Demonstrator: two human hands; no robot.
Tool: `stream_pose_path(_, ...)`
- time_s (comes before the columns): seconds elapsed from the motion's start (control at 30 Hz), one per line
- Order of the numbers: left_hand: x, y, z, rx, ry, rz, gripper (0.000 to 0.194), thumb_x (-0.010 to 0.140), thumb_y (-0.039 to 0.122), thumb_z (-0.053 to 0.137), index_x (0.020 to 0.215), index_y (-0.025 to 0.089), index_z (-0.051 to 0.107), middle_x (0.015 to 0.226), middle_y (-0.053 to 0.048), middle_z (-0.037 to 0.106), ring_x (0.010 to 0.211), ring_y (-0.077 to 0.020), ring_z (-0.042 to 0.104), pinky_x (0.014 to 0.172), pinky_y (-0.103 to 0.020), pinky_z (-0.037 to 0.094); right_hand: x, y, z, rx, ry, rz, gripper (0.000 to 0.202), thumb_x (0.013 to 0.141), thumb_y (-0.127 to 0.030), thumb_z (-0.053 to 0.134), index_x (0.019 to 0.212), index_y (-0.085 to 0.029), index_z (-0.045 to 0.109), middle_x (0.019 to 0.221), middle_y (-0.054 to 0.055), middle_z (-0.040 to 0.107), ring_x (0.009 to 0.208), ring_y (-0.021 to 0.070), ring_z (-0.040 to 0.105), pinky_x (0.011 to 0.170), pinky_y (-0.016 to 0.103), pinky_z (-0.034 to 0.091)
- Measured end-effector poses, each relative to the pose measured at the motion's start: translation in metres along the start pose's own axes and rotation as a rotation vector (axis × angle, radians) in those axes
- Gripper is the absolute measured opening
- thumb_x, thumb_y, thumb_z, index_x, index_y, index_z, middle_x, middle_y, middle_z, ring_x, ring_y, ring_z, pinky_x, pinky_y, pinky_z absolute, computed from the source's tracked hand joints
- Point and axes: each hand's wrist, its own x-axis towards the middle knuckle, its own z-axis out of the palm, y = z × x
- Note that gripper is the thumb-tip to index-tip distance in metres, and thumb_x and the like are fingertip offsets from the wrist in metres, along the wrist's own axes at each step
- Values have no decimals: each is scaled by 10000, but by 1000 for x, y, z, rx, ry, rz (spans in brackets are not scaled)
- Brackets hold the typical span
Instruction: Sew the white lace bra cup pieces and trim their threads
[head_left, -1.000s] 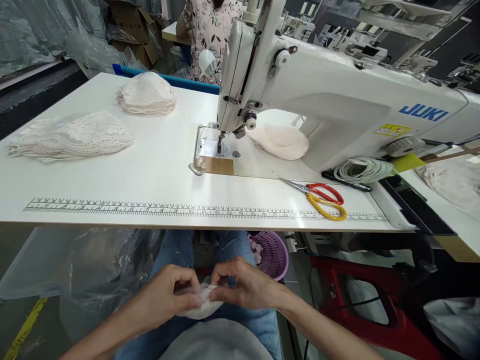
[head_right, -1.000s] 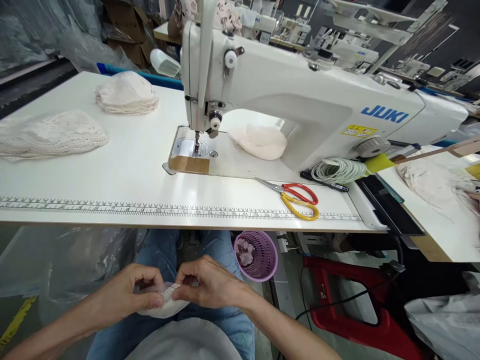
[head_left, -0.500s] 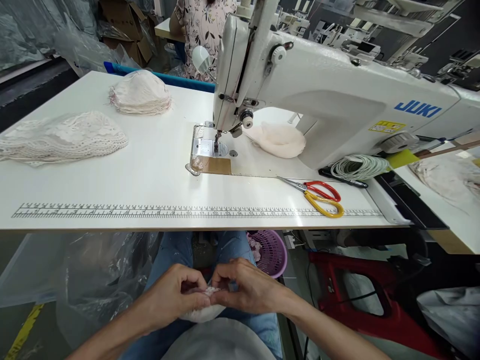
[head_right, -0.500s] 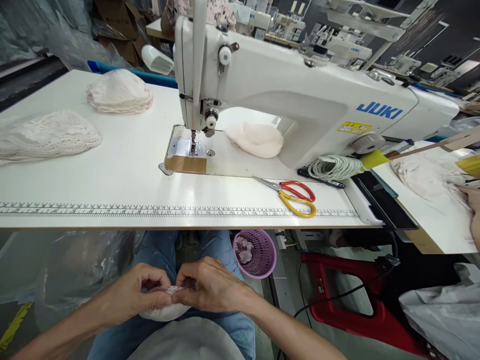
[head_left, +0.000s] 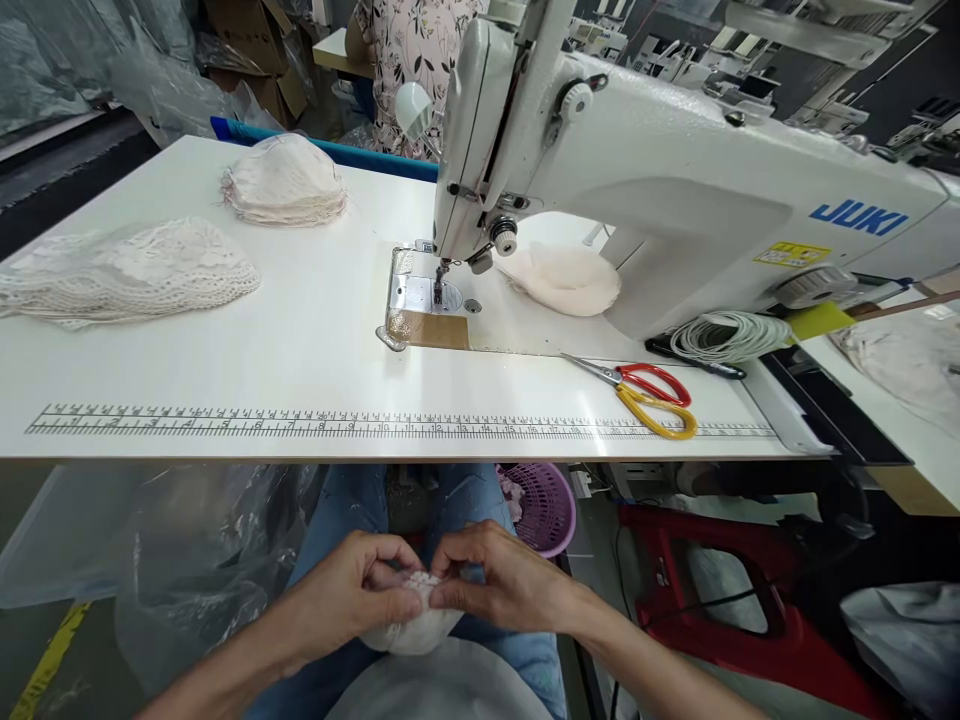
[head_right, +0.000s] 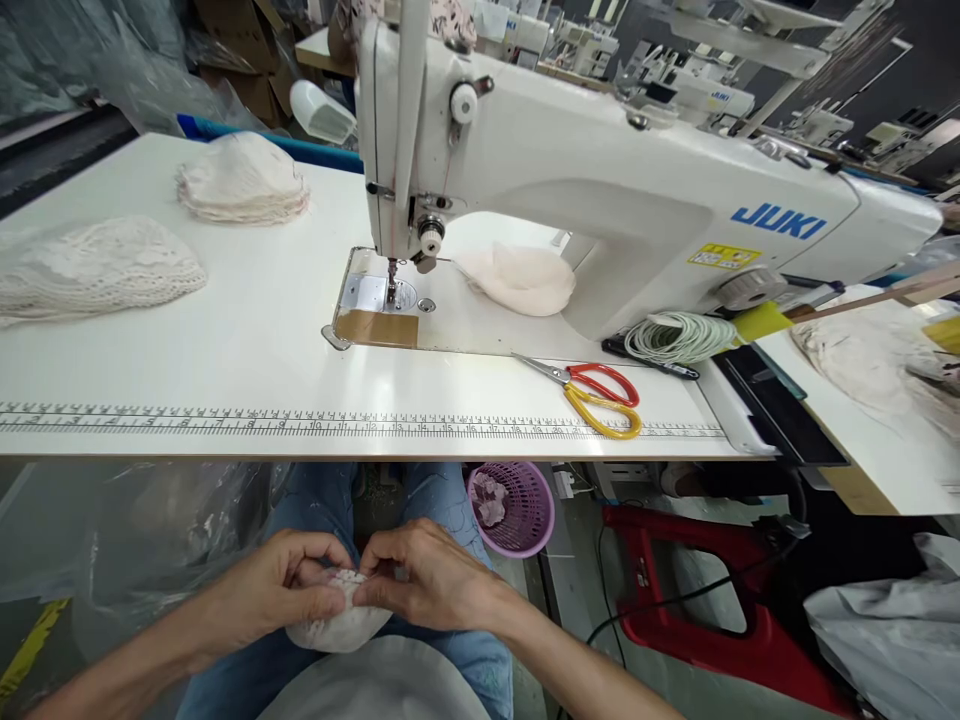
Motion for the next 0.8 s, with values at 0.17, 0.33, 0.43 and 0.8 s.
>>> stream_pose_path(0.17,-1,1,-1,11,13,1,357,692,461,660,680,109,599,511,65,362,513,-77,250,486,-233,162,0,-2,-2,-1,8,4,134,835,-276,602,848,-151,646,700,-3,618,623,100,525,567,182,344)
stream_pose_path(0.33,0,-6,-4,32,31,-8,414,682,507,655,726,96,627,543,40,428,524,-84,297,500,-228,191,1,-1,-1,25,-23,-11,236,811,-377,629,898,-158,642,721,-7,612,634,103,530,570,180,351)
stream_pose_path(0.43,0,-9,-4,61,39,-7,414,693,513,642,716,100,625,539,39,424,522,-86,307,503,-229,193,1,3,4,12,11,6,312,761,-440,668,882,-154,643,719,-7,601,644,107,525,566,178,351)
stream_pose_path(0.8,0,0,3,87,80,-7,440,668,566,615,640,139,511,515,60,368,509,-83,254,485,-231,158,-3,6,8,22,56,26,346,795,-494,610,874,-157,619,693,-16,554,635,101,484,566,186,331)
